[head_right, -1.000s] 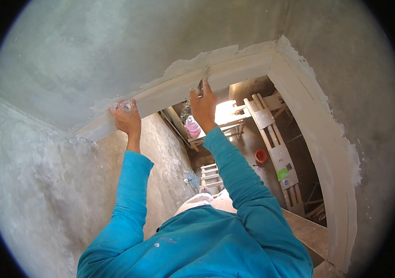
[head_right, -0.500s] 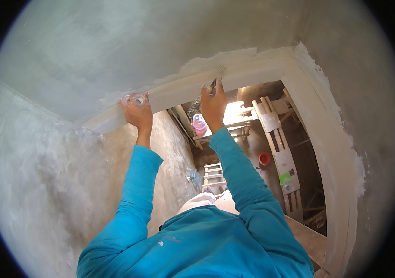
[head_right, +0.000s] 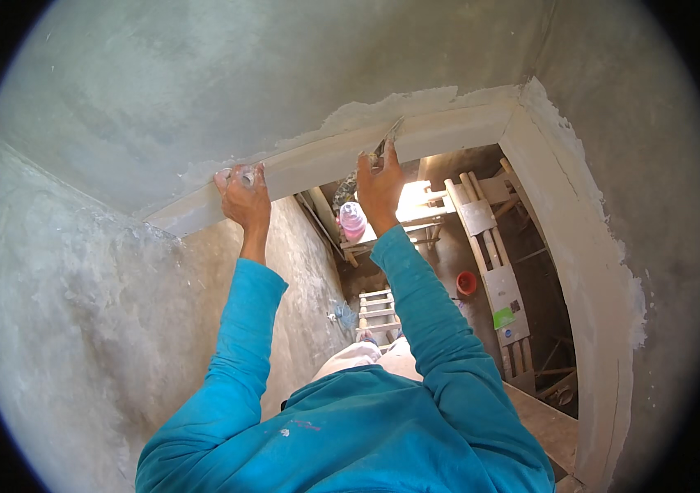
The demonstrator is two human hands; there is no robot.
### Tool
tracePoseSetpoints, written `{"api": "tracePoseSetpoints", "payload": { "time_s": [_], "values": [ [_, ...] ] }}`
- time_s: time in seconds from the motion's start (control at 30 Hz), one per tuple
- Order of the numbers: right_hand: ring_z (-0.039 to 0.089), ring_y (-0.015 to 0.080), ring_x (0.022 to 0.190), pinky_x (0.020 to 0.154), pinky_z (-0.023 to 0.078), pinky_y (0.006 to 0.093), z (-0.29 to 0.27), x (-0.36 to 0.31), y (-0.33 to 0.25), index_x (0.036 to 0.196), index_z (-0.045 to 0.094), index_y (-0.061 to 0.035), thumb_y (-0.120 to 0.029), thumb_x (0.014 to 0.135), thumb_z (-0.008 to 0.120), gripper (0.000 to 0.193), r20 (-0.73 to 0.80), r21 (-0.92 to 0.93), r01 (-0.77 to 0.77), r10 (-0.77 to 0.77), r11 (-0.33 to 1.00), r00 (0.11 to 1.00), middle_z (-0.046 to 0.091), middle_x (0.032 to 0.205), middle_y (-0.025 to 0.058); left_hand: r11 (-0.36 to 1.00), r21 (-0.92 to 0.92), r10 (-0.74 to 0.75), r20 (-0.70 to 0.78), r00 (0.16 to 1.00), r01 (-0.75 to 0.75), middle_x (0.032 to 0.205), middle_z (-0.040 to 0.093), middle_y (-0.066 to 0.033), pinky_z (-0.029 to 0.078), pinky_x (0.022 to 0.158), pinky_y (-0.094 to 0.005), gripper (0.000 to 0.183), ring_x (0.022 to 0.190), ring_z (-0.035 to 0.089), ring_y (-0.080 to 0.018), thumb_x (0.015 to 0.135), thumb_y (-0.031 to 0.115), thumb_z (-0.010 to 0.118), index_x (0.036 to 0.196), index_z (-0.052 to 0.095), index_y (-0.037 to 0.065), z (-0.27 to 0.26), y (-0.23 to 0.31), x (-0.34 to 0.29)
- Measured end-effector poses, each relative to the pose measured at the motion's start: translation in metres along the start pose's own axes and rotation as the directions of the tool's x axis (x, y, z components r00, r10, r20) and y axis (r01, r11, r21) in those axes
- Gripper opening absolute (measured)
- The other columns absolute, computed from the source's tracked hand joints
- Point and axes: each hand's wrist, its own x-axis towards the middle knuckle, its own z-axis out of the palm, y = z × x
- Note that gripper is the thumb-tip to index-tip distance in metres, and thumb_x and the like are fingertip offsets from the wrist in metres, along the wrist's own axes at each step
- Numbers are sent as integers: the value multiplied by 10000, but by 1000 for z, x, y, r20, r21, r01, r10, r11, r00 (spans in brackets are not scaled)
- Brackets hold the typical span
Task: The person applies plaster to a wall and ceiling using a trowel and hawk. They repeatedly scoop plaster from a bucket, spread it on the wall, and smooth the surface with the trowel.
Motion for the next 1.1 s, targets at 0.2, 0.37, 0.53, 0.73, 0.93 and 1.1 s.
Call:
{"api": "tracePoseSetpoints", "payload": {
  "time_s": [0.2, 0.37, 0.53, 0.73, 0.93, 1.1],
  "values": [
    [646, 387, 1138, 983, 497, 399, 1, 1, 2, 1400, 445, 162, -239, 918, 648, 658, -7, -1, 13, -13, 1000, 1000, 614, 1274, 339, 997, -52, 48, -35, 998, -50, 1096, 604, -149, 510, 773, -473, 246, 987, 628, -358, 842, 294, 784, 927, 718, 72, 0, -5, -2],
    [658, 381, 1117, 968, 505, 396, -1, 0, -4, 1394, 451, 164, -230, 919, 648, 648, 6, 48, -5, 5, 999, 1000, 625, 1256, 336, 999, -38, 33, -13, 999, -33, 1068, 632, -142, 504, 797, -471, 256, 1018, 621, -353, 837, 311, 787, 918, 714, 80, 1, -5, 1],
    [650, 389, 1137, 984, 495, 401, -2, 0, -3, 1398, 446, 166, -215, 913, 648, 649, -15, -31, 34, -35, 999, 999, 628, 1250, 337, 1000, -9, 21, -9, 1000, -21, 1125, 606, -151, 519, 768, -475, 237, 995, 641, -351, 841, 291, 784, 921, 725, 77, 2, -3, 2],
    [657, 215, 796, 730, 529, 332, 10, 4, 17, 1403, 489, 102, -193, 919, 675, 597, -108, -101, 132, -143, 986, 984, 683, 920, 178, 1000, 6, 26, -32, 999, -26, 1144, 615, -142, 524, 782, -465, 241, 998, 646, -343, 840, 289, 783, 949, 733, 80, 3, -2, 1],
    [630, 359, 1049, 908, 496, 383, 22, -7, 3, 1387, 457, 162, -215, 929, 647, 623, -72, -22, 58, -59, 998, 996, 633, 1140, 307, 1000, -4, 13, -29, 1000, -13, 1166, 611, -141, 525, 790, -462, 247, 1004, 647, -345, 841, 285, 782, 971, 729, 81, 2, -1, 1],
    [679, 266, 929, 837, 531, 373, 42, -35, -24, 1402, 455, 152, -239, 927, 656, 647, -12, 122, 40, -39, 992, 999, 689, 1070, 263, 1000, -3, 1, -1, 1000, -1, 1165, 607, -146, 524, 791, -468, 259, 1006, 644, -349, 844, 287, 778, 981, 724, 74, 1, -1, 2]
  ]
}}
